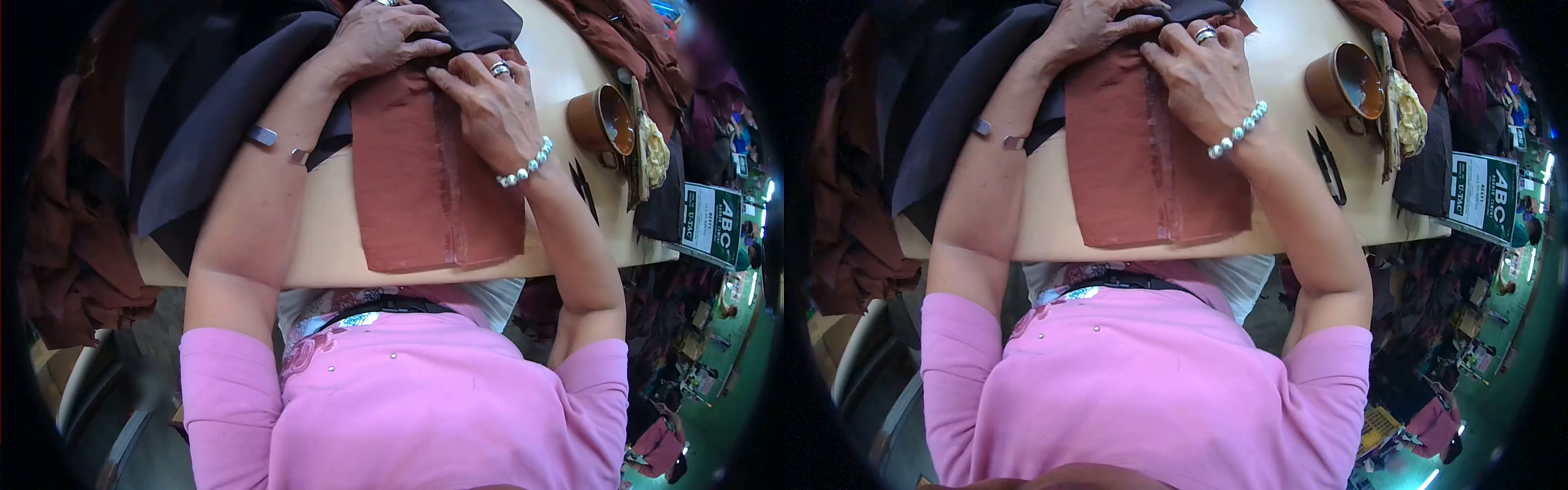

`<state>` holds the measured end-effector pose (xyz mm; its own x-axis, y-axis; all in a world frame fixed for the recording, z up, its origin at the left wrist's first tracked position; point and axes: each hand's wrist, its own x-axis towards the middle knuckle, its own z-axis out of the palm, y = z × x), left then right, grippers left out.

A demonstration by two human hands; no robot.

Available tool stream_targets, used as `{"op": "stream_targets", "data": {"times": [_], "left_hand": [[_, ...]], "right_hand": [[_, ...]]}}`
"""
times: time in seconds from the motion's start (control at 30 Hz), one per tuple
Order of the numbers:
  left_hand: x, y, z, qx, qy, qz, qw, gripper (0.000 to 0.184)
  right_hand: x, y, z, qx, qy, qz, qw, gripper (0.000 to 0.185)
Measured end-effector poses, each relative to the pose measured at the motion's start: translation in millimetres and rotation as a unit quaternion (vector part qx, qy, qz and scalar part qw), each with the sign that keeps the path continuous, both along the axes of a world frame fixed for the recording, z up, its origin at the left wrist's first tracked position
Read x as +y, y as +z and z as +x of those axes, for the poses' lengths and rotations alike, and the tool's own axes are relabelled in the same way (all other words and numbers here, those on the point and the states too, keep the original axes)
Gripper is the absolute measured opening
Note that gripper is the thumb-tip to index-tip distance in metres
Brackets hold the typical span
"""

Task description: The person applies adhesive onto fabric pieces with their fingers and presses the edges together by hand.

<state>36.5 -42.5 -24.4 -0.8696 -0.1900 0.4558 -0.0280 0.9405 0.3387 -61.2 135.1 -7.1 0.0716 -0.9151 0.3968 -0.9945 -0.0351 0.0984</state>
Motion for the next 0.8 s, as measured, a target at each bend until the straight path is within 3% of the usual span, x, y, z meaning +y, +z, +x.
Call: {"op": "stream_targets", "data": {"times": [0.33, 0.43, 0.5, 0.53, 0.57, 0.63, 0.67, 0.7, 0.77, 0.8], "left_hand": [[0, 1, 2, -0.003, -0.001, -0.005, 1.000, 0.028], [0, 3, 0, 0.001, -0.007, 0.001, 1.000, 0.028], [0, 2, 0, -0.013, 0.012, -0.010, 1.000, 0.028], [2, 4, 0, -0.020, 0.013, -0.004, 1.000, 0.028], [3, 7, 2, -0.029, 0.017, 0.001, 0.999, 0.028], [3, 7, 0, -0.024, 0.013, -0.005, 1.000, 0.028], [3, 6, 0, -0.020, 0.011, -0.004, 1.000, 0.028], [2, 5, 1, -0.017, 0.011, -0.005, 1.000, 0.028], [3, 5, 2, -0.018, 0.017, 0.002, 1.000, 0.028], [2, 4, 1, -0.019, 0.019, 0.004, 1.000, 0.028]], "right_hand": [[24, 10, 11, -0.036, 0.026, 0.037, 0.998, 0.024], [48, 32, 22, -0.059, 0.056, 0.073, 0.994, 0.035], [63, 56, 5, -0.079, 0.023, 0.008, 0.997, 0.035], [72, 68, -15, -0.017, -0.025, -0.053, 0.998, 0.031], [83, 86, -35, -0.095, -0.050, -0.075, 0.991, 0.026], [107, 100, -88, -0.008, -0.155, -0.151, 0.976, 0.026], [123, 100, -119, -0.015, -0.193, -0.135, 0.972, 0.028], [140, 93, -148, -0.054, -0.252, -0.113, 0.959, 0.041], [165, 74, -181, -0.337, -0.350, -0.099, 0.868, 0.060], [165, 67, -178, -0.406, -0.322, -0.103, 0.849, 0.065]]}}
